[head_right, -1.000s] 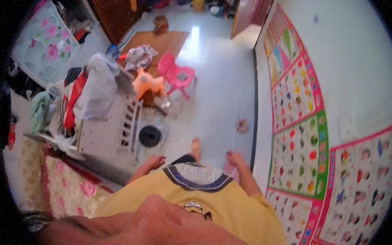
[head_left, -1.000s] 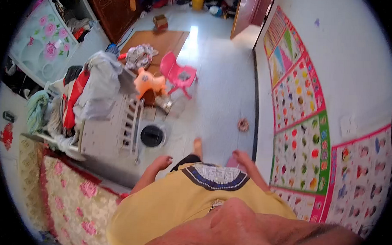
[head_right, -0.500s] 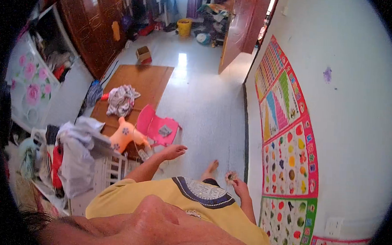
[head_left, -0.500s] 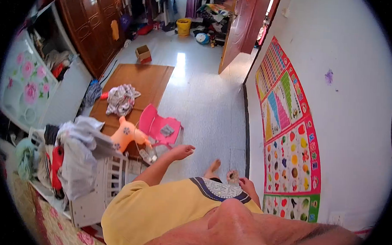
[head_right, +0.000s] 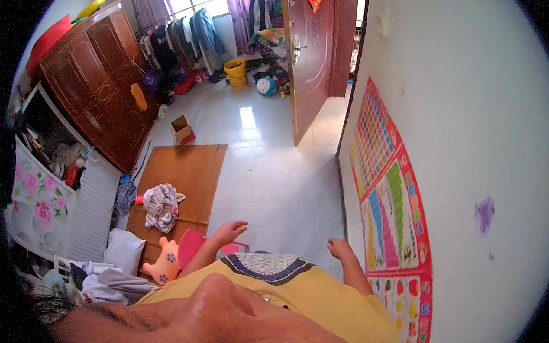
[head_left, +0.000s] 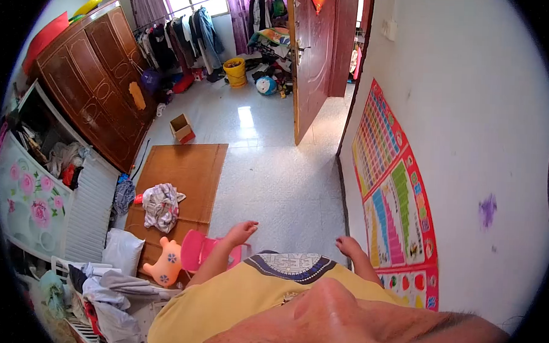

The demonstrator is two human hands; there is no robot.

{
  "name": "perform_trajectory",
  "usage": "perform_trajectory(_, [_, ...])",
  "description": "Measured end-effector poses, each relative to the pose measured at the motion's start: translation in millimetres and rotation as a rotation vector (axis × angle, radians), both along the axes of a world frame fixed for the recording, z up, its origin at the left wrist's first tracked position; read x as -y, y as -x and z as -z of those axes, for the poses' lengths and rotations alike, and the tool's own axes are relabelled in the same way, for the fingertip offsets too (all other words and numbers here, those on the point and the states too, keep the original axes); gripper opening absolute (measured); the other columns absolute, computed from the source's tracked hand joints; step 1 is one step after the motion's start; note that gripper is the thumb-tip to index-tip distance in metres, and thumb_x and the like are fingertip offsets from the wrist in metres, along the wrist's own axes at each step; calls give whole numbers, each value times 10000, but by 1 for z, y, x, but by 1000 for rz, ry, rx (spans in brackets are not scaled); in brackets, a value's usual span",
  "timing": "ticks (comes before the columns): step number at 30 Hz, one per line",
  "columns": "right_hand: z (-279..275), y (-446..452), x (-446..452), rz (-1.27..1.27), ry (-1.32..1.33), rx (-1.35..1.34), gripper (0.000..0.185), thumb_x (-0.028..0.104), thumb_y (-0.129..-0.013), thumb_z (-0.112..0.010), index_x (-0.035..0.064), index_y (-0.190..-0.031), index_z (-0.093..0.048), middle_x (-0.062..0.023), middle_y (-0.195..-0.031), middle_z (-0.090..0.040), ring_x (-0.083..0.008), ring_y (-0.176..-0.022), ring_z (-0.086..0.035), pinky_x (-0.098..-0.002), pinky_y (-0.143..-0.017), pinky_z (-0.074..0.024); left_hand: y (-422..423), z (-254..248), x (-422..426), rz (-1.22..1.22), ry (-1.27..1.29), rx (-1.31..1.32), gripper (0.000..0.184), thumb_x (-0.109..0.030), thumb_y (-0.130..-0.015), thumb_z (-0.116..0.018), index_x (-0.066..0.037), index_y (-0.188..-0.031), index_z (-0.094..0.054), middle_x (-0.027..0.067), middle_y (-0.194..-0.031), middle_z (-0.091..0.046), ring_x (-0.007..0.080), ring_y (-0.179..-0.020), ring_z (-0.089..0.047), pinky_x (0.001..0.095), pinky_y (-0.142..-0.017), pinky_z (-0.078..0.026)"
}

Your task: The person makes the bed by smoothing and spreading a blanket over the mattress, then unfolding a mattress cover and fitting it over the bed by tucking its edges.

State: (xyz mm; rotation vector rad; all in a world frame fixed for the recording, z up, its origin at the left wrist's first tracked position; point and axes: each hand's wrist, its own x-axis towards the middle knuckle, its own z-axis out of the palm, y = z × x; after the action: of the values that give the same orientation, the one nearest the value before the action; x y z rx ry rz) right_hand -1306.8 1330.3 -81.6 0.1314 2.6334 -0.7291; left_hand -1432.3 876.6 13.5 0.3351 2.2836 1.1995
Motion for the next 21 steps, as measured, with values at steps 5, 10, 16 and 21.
perform_trajectory(5, [-64,176,-19,46,198,-311,296,240,-859,-569,45,-1075,-623,-181,-1027,-645,-321,-956,-620,-382,-828,-488,132,-26,-37,-164,-211,110,358,-231,-926,-538,-7,-1204,-559,108,-1060,-660,157,-961,-619,298,-855,-468])
perform_trajectory(10, [-80,268,-34,136,309,-366,271,220,-866,-583,46,-1071,-618,-151,-1011,-654,-263,-925,-634,-336,-820,-485,352,-23,-83,-156,-215,-79,328,-248,-930,-534,-29,-1165,-595,40,-1024,-650,110,-920,-585,271,-830,-450])
perform_trajectory(16, [-42,312,-82,297,309,-50,329,303,-871,-587,71,-1103,-610,-152,-1015,-658,-293,-943,-636,-365,-826,-492,661,-120,-223,-213,-444,-531,456,-234,-866,-622,4,-1238,-509,130,-1143,-600,210,-1065,-554,316,-940,-415])
perform_trajectory(21, [-21,360,-108,374,185,-36,362,344,-876,-583,88,-1131,-590,-143,-1019,-658,-286,-947,-637,-372,-831,-491,867,-181,-338,-336,-267,-888,821,-303,-778,-703,74,-1370,-277,258,-1344,-409,340,-1227,-431,379,-1015,-360])
